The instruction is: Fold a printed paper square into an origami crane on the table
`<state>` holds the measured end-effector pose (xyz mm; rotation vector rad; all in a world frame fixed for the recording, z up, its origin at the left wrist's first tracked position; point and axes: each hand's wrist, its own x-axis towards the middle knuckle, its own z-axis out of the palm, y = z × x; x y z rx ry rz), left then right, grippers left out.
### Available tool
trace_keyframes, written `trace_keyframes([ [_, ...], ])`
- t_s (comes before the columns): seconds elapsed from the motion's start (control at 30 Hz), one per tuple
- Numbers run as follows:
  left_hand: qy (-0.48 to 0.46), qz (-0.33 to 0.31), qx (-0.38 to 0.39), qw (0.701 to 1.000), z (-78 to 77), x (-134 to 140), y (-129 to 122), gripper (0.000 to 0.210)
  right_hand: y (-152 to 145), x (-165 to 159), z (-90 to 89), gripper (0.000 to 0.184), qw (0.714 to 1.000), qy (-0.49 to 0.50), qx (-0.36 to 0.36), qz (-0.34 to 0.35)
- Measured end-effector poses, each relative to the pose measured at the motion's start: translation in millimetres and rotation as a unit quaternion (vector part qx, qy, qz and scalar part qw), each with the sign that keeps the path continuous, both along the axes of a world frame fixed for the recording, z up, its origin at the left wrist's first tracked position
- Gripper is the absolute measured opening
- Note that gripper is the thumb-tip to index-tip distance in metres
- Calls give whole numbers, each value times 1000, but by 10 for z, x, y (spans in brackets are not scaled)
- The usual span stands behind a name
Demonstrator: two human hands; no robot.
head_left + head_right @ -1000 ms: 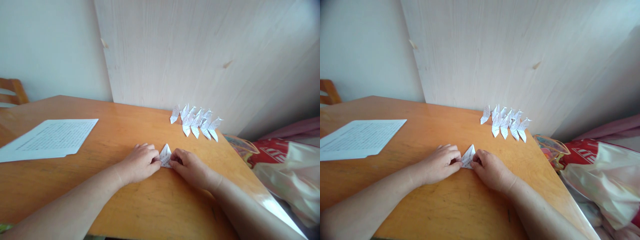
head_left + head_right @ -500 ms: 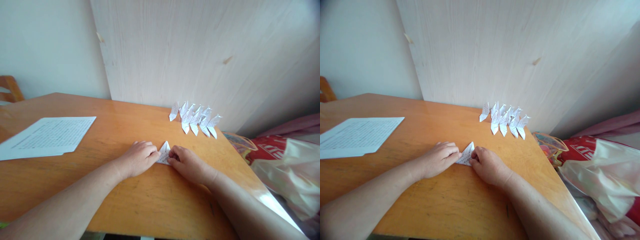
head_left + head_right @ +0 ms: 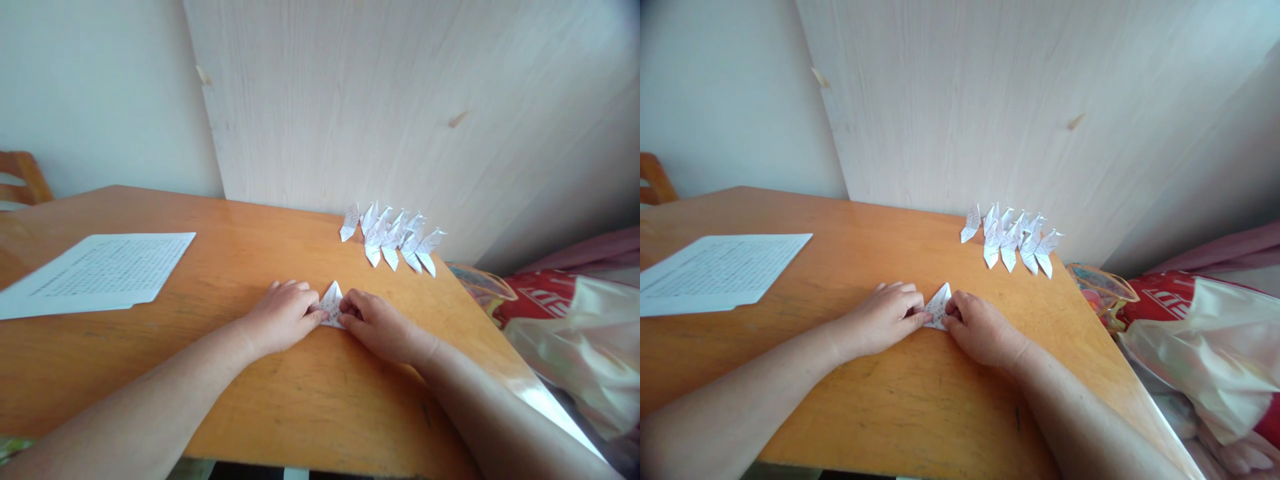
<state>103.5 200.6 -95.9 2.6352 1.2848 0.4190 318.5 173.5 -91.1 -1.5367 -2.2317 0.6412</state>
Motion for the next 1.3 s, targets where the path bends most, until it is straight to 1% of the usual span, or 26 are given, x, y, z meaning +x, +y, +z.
trace_keyframes([
  [0.3, 12, 8, 11, 1000, 9, 20, -7, 29, 24, 13, -3, 4, 1000, 16, 1, 24],
  [0.43, 24, 17, 25, 999, 18, 35, -29, 30, 30, 0, 32, 3, 1000, 0, 6, 25],
  [0.57, 41, 23, 36, 998, 65, 38, -91, 33, -6, -18, 95, 9, 999, -6, -5, 35],
  [0.67, 66, 20, 37, 997, 128, -2, -244, 33, -148, -59, 140, 11, 999, -7, -22, 46],
  [0.8, 85, 3, 21, 996, 191, -153, -634, 32, -509, -171, 148, 11, 997, -3, -13, 81],
  [0.9, 58, -3, 24, 998, 189, -290, -939, 32, -774, -261, 119, 13, 996, -2, 13, 91],
  [1.0, 28, 9, 39, 999, 156, -371, -1115, 29, -937, -312, 72, 11, 998, 6, 39, 50],
  [1.07, 23, 22, 45, 998, 129, -383, -1151, 27, -1018, -320, 33, 12, 996, 23, 83, 6],
  [1.17, 17, 38, 53, 998, 93, -368, -1133, 27, -1178, -329, -25, 19, 981, 26, 187, -48],
  [1.23, 10, 43, 51, 998, 67, -354, -1101, 28, -1315, -355, -61, 28, 972, 2, 230, -43],
  [1.3, 1, 55, 45, 997, 38, -344, -1068, 28, -1445, -402, -97, 35, 970, -31, 242, -7],
])
